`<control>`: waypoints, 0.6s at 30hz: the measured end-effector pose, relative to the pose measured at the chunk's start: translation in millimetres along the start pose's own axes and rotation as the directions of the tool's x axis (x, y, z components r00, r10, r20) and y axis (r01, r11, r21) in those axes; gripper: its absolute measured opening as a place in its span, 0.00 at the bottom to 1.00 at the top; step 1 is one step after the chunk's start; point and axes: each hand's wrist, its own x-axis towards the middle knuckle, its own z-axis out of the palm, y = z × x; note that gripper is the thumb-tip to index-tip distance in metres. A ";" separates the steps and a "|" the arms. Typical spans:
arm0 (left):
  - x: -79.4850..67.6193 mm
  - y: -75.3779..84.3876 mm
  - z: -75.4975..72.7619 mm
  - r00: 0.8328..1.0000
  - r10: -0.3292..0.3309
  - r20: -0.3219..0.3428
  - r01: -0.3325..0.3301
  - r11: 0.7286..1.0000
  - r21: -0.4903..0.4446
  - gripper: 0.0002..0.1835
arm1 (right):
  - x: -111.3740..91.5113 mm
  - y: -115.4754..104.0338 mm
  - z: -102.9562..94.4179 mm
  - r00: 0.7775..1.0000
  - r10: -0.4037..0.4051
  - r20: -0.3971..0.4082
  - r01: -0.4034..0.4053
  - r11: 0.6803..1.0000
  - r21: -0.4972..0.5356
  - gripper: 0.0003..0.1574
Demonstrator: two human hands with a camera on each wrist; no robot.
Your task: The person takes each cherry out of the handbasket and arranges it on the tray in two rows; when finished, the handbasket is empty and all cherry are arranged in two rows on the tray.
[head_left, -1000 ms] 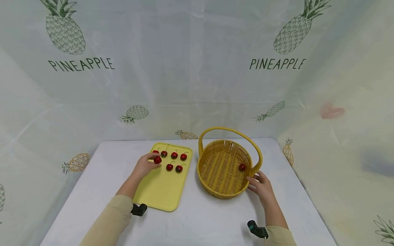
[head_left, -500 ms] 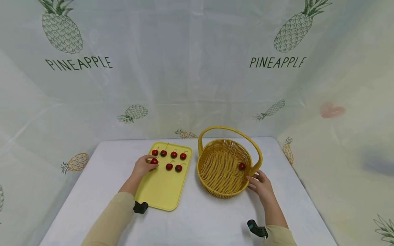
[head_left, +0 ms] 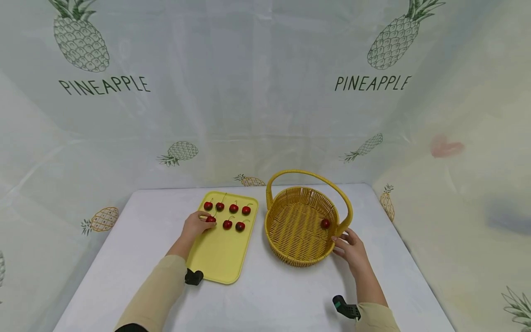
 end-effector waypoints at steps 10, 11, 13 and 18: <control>4.9 -6.7 1.7 1.000 0.006 0.000 -0.006 0.996 0.091 0.26 | 2.0 -0.6 0.0 1.000 0.023 -0.015 -0.023 1.000 -0.004 0.39; 5.5 -6.8 1.8 1.000 0.006 0.002 -0.006 0.995 0.096 0.26 | 1.9 -0.7 0.0 1.000 0.022 -0.015 -0.022 1.000 -0.003 0.39; 6.1 -6.8 2.0 1.000 0.003 0.005 -0.003 0.994 0.108 0.26 | 1.1 -1.2 0.3 1.000 0.019 -0.016 -0.019 1.000 0.001 0.39; 6.5 -6.8 2.5 1.000 0.003 0.013 -0.004 0.991 0.136 0.25 | 0.6 -1.5 0.4 1.000 0.024 -0.020 -0.024 1.000 0.005 0.39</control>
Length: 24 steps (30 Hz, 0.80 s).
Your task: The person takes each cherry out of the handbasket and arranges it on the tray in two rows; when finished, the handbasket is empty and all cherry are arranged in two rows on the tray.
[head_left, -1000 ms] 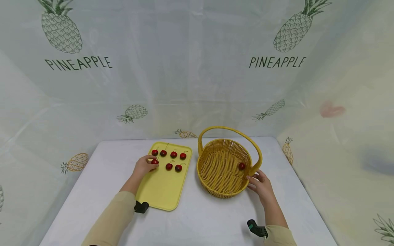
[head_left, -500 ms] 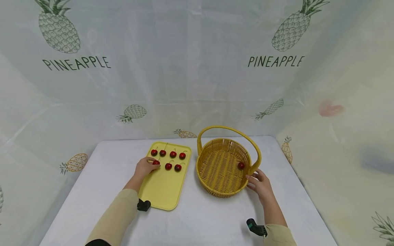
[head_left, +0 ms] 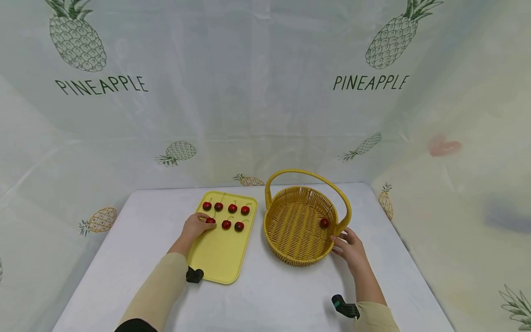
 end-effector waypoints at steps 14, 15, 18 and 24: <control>-1.2 3.9 1.3 1.000 0.006 0.005 -0.006 0.999 0.043 0.23 | 0.9 3.9 0.2 1.000 -0.019 -0.014 0.019 1.000 -0.005 0.40; -1.4 4.4 1.3 1.000 0.008 0.006 -0.008 0.999 0.045 0.23 | 0.6 3.8 0.4 1.000 -0.021 -0.016 0.021 1.000 -0.006 0.40; -1.5 5.1 1.0 1.000 0.007 0.005 -0.007 0.999 0.047 0.23 | 0.1 3.1 0.5 1.000 -0.020 -0.016 0.020 1.000 -0.003 0.40; -1.4 4.6 0.7 1.000 0.004 0.011 -0.005 0.999 0.049 0.23 | 1.5 2.9 -0.4 1.000 -0.007 -0.001 0.007 1.000 -0.006 0.40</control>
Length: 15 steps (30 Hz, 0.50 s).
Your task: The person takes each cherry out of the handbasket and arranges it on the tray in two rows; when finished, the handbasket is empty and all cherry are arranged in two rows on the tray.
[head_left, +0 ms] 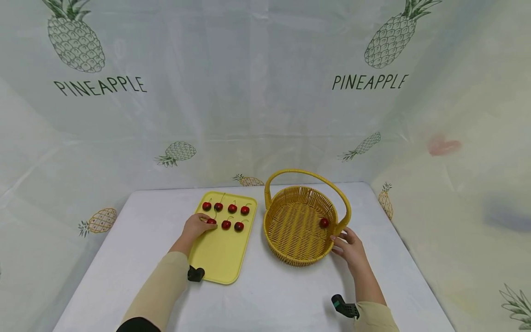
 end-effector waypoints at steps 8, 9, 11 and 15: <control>0.4 -1.1 1.0 1.000 -0.003 0.000 0.003 1.000 -0.005 0.25 | -0.2 0.5 0.2 1.000 -0.006 -0.001 0.006 1.000 -0.003 0.39; 0.5 -1.4 1.1 1.000 -0.003 0.000 0.003 1.000 -0.007 0.25 | -0.2 0.5 0.1 1.000 -0.007 -0.001 0.007 1.000 -0.003 0.39; 0.9 -2.1 1.2 1.000 -0.004 0.001 0.004 1.000 -0.013 0.25 | -0.1 0.5 0.1 1.000 -0.008 -0.002 0.008 1.000 -0.001 0.39; 2.2 -3.4 1.3 1.000 -0.003 0.000 0.003 0.999 -0.032 0.25 | 0.0 0.7 0.1 1.000 -0.006 -0.004 0.006 1.000 0.000 0.39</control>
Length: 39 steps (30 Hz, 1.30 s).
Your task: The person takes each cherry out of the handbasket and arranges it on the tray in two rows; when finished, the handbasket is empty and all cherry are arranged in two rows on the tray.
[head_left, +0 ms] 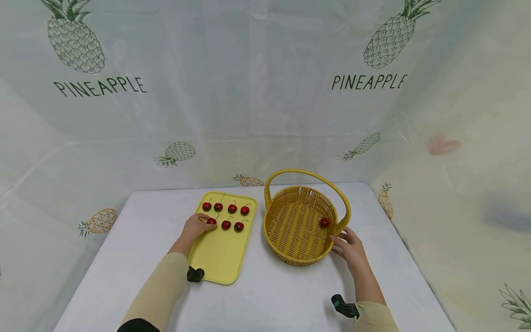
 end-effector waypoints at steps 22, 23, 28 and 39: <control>-14.5 29.8 -13.4 0.992 0.126 -0.018 -0.127 0.987 -0.103 0.27 | -2.2 -1.4 1.3 1.000 -0.006 -0.009 0.006 1.000 -0.012 0.39; -17.5 35.3 -12.4 0.990 0.137 -0.014 -0.138 0.985 -0.106 0.27 | -2.3 -1.5 1.3 1.000 -0.008 -0.009 0.008 1.000 -0.011 0.39; -33.6 62.1 -1.8 0.978 0.207 0.004 -0.205 0.970 -0.132 0.24 | -1.9 -0.7 1.1 1.000 -0.010 -0.009 0.010 1.000 -0.007 0.39; -57.7 111.9 35.4 0.942 0.315 0.115 -0.286 0.934 -0.212 0.21 | -3.8 -1.2 1.3 1.000 -0.009 -0.003 0.009 1.000 0.004 0.38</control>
